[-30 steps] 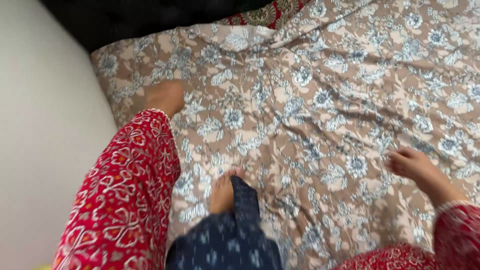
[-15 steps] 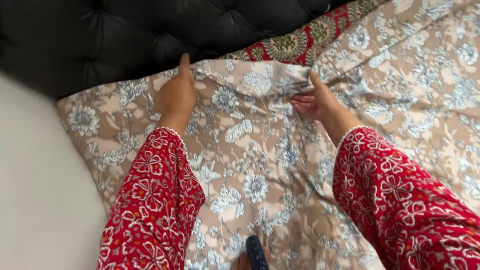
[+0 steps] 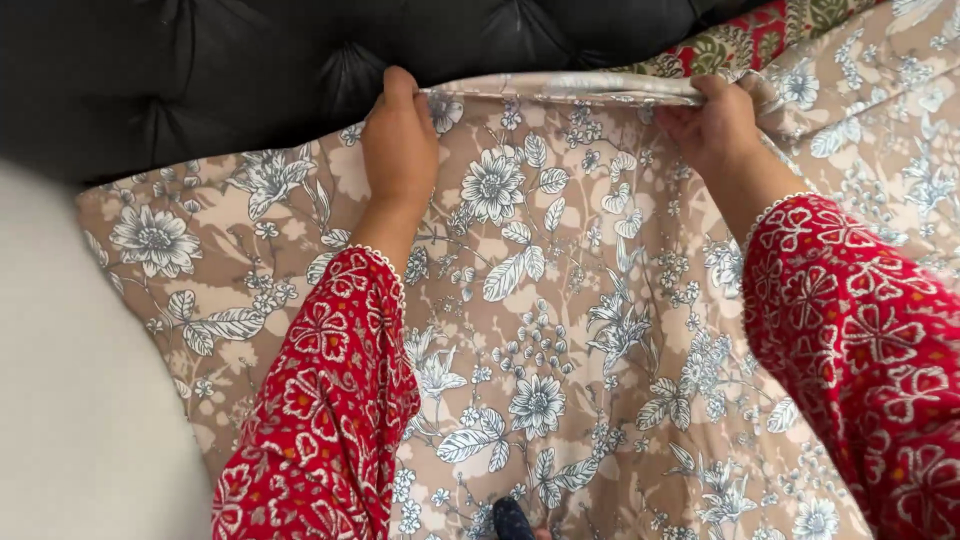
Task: The recorder is spreading and tucking a floral patterned bedsheet onto a bed.
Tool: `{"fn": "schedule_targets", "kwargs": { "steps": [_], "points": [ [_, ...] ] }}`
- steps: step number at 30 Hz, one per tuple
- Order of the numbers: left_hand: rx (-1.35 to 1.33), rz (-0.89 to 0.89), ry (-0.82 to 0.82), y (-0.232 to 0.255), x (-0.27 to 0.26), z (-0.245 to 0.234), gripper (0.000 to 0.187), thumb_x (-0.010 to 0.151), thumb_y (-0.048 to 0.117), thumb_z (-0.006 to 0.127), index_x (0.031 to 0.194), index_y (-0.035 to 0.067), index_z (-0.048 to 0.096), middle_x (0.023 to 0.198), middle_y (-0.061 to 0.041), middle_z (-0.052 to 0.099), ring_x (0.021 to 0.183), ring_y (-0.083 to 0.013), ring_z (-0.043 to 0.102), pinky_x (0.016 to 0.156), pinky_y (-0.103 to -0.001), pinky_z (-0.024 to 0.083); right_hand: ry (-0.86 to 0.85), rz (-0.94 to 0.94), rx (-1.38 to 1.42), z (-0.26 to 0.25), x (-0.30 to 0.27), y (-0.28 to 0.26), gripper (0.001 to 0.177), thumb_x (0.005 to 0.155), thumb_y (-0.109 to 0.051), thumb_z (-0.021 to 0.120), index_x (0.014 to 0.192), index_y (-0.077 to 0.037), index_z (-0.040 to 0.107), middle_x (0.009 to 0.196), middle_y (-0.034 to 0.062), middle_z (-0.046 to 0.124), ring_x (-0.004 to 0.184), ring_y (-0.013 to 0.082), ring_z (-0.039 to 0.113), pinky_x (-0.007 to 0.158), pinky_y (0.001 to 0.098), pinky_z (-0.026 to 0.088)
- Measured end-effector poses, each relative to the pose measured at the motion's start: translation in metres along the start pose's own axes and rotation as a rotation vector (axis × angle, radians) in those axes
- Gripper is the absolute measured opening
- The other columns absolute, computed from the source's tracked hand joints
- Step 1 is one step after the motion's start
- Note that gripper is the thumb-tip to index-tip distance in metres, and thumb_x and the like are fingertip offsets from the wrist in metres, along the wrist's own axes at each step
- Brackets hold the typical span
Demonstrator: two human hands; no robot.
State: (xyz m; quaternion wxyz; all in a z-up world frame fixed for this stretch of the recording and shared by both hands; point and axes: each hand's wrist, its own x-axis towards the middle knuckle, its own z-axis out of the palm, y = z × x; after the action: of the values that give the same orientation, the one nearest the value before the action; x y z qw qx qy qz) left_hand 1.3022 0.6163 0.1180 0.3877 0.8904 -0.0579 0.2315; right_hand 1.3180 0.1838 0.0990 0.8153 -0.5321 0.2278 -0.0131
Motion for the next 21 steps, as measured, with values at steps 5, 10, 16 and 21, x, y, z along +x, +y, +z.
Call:
{"fn": "schedule_targets", "kwargs": {
  "steps": [5, 10, 16, 21],
  "points": [
    [-0.05, 0.18, 0.026, -0.012, -0.02, -0.014, 0.032, 0.101, 0.001, 0.058, 0.131, -0.004, 0.046, 0.108, -0.023, 0.066, 0.1, -0.0418, 0.067, 0.085, -0.049, 0.053, -0.179, -0.088, 0.118, 0.057, -0.04, -0.012, 0.027, 0.101, -0.031, 0.052, 0.108, -0.007, 0.062, 0.109, 0.0056, 0.069, 0.108, 0.0202, 0.066, 0.11, 0.038, 0.045],
    [0.32, 0.247, 0.073, -0.02, -0.017, -0.072, 0.024, 0.088, 0.01, 0.071, 0.108, 0.003, 0.06, 0.102, -0.018, 0.068, 0.096, -0.0386, 0.063, 0.082, -0.049, 0.045, -0.4, -0.335, 0.03, 0.055, -0.027, -0.001, 0.016, 0.105, -0.015, 0.062, 0.12, -0.011, 0.059, 0.116, 0.0026, 0.065, 0.112, 0.0186, 0.06, 0.112, 0.0396, 0.045],
    [0.384, 0.292, 0.049, -0.076, -0.031, -0.107, 0.008, 0.096, 0.01, 0.07, 0.101, 0.004, 0.069, 0.099, -0.012, 0.067, 0.097, -0.0326, 0.062, 0.094, -0.047, 0.046, -0.376, -0.127, -0.808, 0.132, -0.069, 0.006, 0.02, 0.105, -0.023, 0.055, 0.116, -0.009, 0.063, 0.111, 0.0019, 0.069, 0.105, 0.0155, 0.067, 0.091, 0.0285, 0.054],
    [0.338, 0.304, 0.044, -0.078, -0.028, -0.109, 0.01, 0.094, 0.01, 0.073, 0.102, 0.005, 0.069, 0.11, -0.01, 0.065, 0.107, -0.0316, 0.06, 0.1, -0.046, 0.043, -0.197, -0.927, -0.551, 0.122, -0.041, 0.046, 0.033, 0.098, 0.003, 0.058, 0.129, -0.004, 0.054, 0.124, 0.0094, 0.067, 0.118, 0.0231, 0.068, 0.106, 0.0371, 0.06]
  ]
}}
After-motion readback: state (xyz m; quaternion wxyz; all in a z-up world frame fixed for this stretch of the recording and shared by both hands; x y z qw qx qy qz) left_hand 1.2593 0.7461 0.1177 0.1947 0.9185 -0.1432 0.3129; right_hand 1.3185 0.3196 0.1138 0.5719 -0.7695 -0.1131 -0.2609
